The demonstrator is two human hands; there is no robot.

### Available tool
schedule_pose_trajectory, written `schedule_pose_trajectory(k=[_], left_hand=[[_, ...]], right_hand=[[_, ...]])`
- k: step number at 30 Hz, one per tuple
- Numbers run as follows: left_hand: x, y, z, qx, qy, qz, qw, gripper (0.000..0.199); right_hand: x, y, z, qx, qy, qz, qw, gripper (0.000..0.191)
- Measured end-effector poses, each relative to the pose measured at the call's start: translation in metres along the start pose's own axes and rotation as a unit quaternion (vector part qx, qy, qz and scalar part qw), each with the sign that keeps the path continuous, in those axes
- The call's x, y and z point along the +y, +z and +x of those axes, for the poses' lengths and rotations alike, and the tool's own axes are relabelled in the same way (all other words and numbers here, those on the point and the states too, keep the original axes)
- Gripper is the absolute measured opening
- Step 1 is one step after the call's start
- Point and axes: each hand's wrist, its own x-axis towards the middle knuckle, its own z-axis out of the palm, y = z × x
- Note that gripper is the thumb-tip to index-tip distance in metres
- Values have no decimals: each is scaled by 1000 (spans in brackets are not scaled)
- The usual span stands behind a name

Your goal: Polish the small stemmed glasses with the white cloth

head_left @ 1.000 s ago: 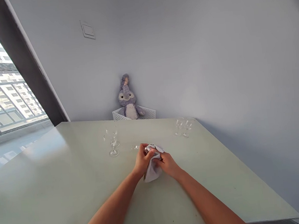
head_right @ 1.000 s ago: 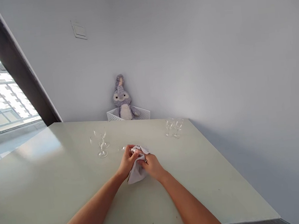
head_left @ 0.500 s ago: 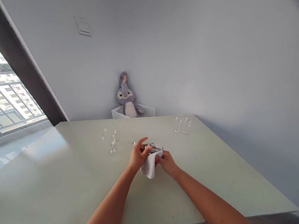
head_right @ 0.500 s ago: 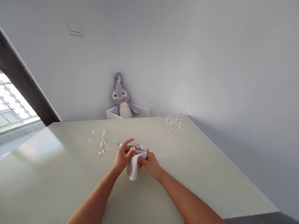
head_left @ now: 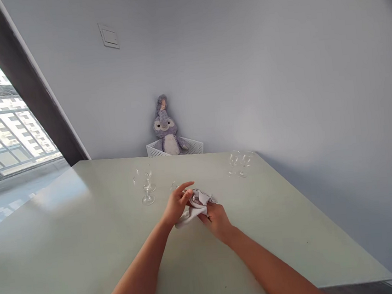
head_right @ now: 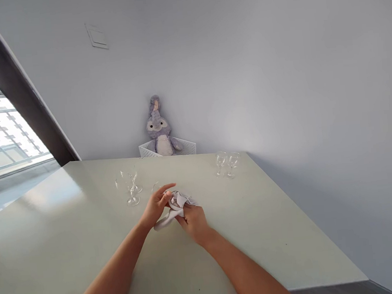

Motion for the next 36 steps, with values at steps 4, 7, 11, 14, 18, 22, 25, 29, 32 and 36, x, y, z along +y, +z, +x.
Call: schedule_pose_trajectory(k=[4, 7, 11, 14, 18, 22, 25, 29, 32, 36], left_hand=[[4, 6, -4, -35, 22, 9, 999, 45], [2, 7, -4, -59, 49, -20, 997, 46], [-3, 6, -2, 8, 32, 50, 998, 50], [-6, 9, -3, 53, 33, 171, 983, 49], [-9, 15, -6, 86, 66, 260, 960, 47], [-11, 12, -6, 181, 146, 332, 914, 43], [-12, 5, -3, 146, 208, 433, 865, 37], [-16, -2, 2, 85, 215, 495, 838, 33], [-20, -6, 4, 66, 196, 510, 835, 26], [-20, -8, 3, 18, 153, 516, 843, 26]], right_hand=[[-1, -7, 6, 3, 84, 156, 984, 24], [-1, -12, 9, 11, 132, 282, 950, 25], [0, -8, 6, -11, 113, 276, 954, 34], [-1, -7, 6, -7, 92, 237, 967, 41], [-4, -18, 13, 15, 131, 202, 970, 40], [0, -34, 21, 62, 149, 117, 980, 39], [6, -38, 23, 50, 132, 75, 987, 36], [6, -36, 20, -11, 81, 76, 994, 33], [1, -38, 18, -61, 60, 69, 994, 33], [2, -53, 23, -51, 50, 50, 996, 42]])
